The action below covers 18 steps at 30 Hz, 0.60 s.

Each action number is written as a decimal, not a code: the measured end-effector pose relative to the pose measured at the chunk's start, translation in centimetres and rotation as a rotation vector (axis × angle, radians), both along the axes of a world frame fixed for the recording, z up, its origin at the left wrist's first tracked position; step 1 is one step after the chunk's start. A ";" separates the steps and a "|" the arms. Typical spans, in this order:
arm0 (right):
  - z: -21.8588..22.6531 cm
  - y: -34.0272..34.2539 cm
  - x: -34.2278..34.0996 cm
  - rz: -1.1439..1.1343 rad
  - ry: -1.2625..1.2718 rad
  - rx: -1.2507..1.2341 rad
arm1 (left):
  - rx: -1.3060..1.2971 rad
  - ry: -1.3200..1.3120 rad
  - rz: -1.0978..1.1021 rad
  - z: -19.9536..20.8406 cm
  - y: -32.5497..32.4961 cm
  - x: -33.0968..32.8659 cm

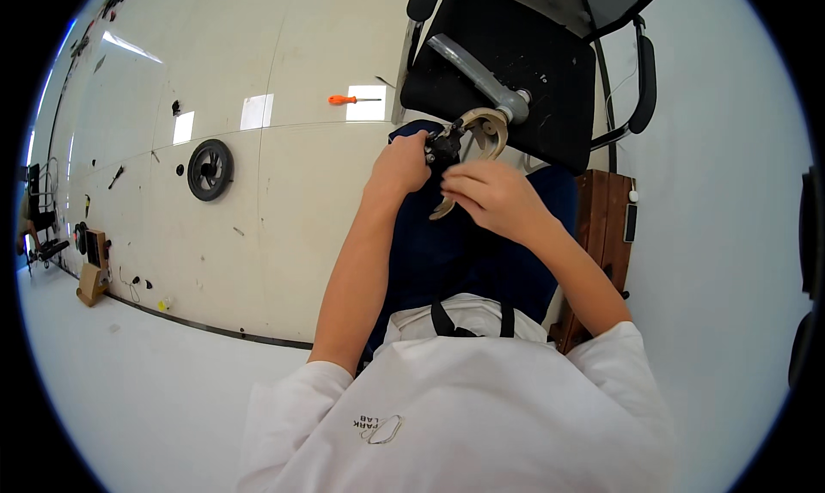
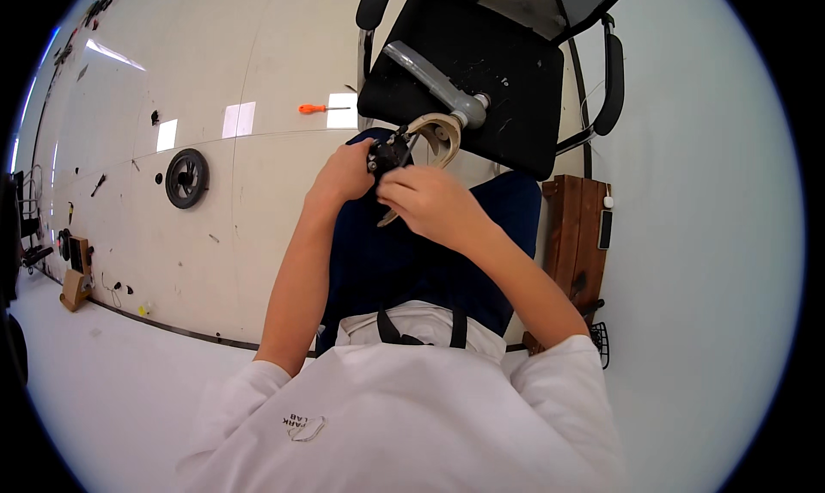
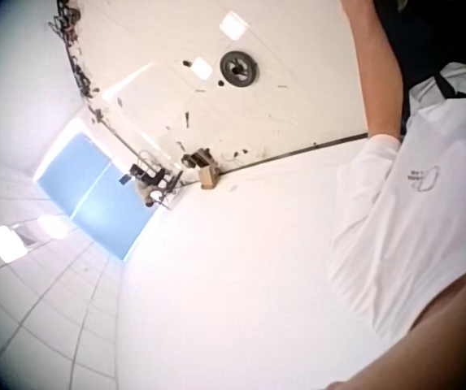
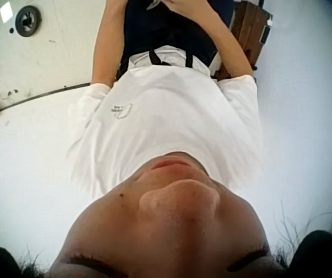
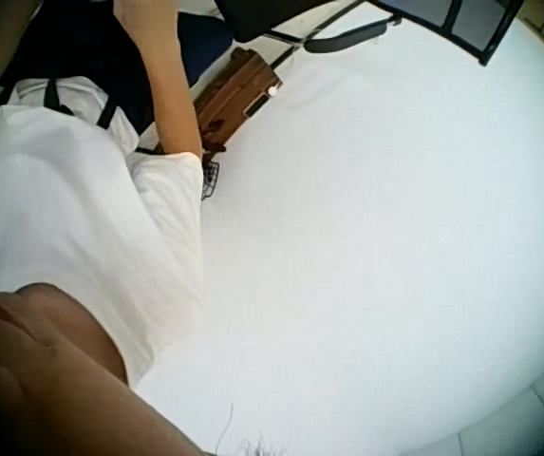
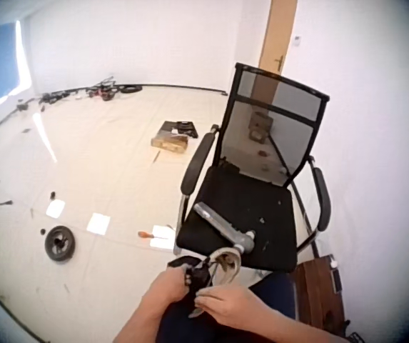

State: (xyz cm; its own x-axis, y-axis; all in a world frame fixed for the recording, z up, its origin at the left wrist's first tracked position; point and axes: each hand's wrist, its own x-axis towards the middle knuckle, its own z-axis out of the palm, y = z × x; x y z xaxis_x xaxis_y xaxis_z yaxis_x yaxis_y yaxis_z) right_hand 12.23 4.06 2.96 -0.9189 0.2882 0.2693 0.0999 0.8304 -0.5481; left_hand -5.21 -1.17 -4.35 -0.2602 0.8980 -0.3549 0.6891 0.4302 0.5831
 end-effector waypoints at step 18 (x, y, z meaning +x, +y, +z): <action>11.7 -0.9 3.4 -0.042 0.158 -0.269 | -0.079 0.024 -0.016 -1.2 0.1 -0.6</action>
